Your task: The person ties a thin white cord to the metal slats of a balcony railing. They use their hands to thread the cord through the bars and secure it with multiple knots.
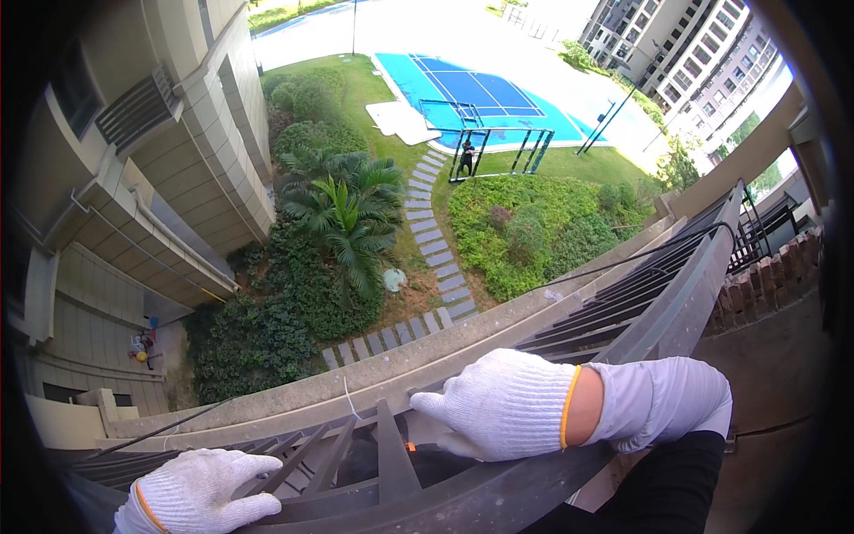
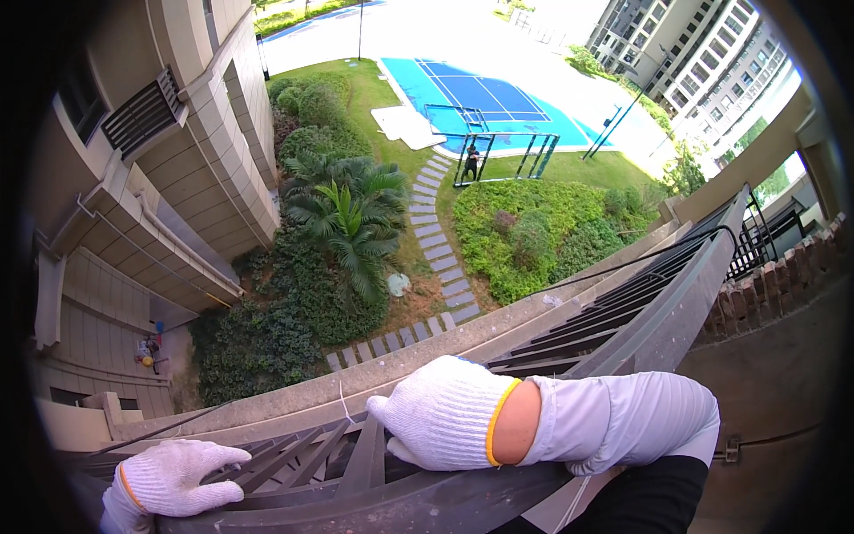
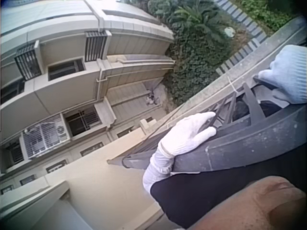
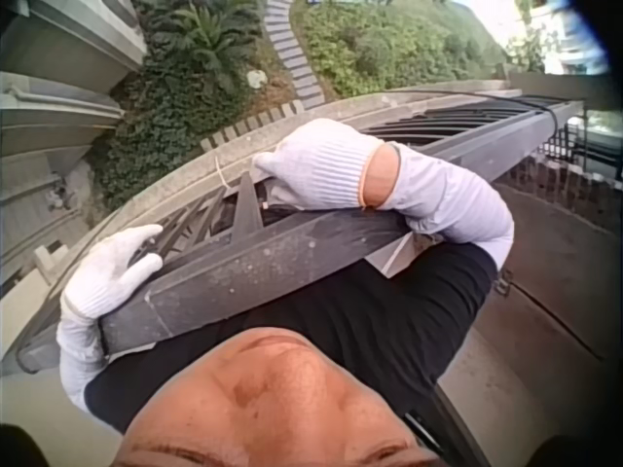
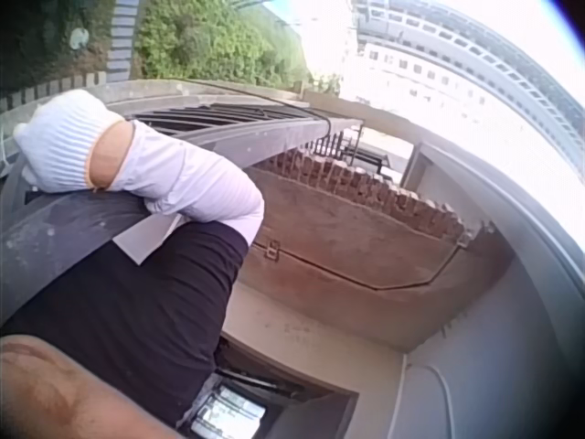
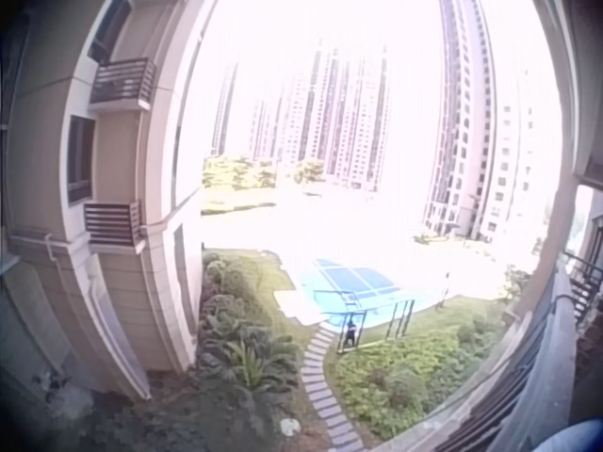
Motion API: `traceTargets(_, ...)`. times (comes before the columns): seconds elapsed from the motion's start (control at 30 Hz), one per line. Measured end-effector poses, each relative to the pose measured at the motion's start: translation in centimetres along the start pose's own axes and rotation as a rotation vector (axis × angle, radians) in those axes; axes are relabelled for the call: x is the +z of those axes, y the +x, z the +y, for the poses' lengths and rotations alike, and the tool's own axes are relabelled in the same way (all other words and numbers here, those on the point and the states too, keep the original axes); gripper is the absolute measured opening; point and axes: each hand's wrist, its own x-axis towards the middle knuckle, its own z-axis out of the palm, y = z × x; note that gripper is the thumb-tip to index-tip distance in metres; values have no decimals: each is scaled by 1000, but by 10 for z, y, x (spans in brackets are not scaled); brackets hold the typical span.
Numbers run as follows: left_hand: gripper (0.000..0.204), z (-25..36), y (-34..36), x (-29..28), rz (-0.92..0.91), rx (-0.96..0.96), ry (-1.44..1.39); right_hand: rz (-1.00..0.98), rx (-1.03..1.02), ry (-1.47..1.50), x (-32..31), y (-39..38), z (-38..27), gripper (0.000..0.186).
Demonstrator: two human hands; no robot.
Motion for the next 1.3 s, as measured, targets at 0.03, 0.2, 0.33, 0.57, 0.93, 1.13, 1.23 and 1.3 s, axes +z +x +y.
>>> traceTargets(0.03, 74, 0, 0, 0, -2, -1, -1, 2, -1, 0, 0, 0, 0, 47)
traceTargets(0.2, 75, -2, 0, 0, -5, -5, 9, -3, 9, 3, 0, 1, -1, 47)
traceTargets(0.33, 75, -2, -1, 0, 1, 0, 14, 12, -3, -2, 0, 1, -1, 47)
traceTargets(0.57, 74, -1, 0, 0, -1, 10, 10, -3, 0, 8, 0, 1, -1, 44)
traceTargets(0.93, 73, -1, 1, 2, 12, 13, 18, 10, -11, -3, 0, -1, 1, 45)
traceTargets(1.13, 73, -1, 1, 2, 13, 9, 18, -106, 3, -47, -8, 1, -1, 56)
traceTargets(1.23, 74, -1, 1, 3, 12, -1, 6, -175, 20, -61, -12, 3, -1, 64)
traceTargets(1.3, 74, -1, 1, 3, 14, -4, 10, -183, 23, -59, -12, 3, -1, 65)
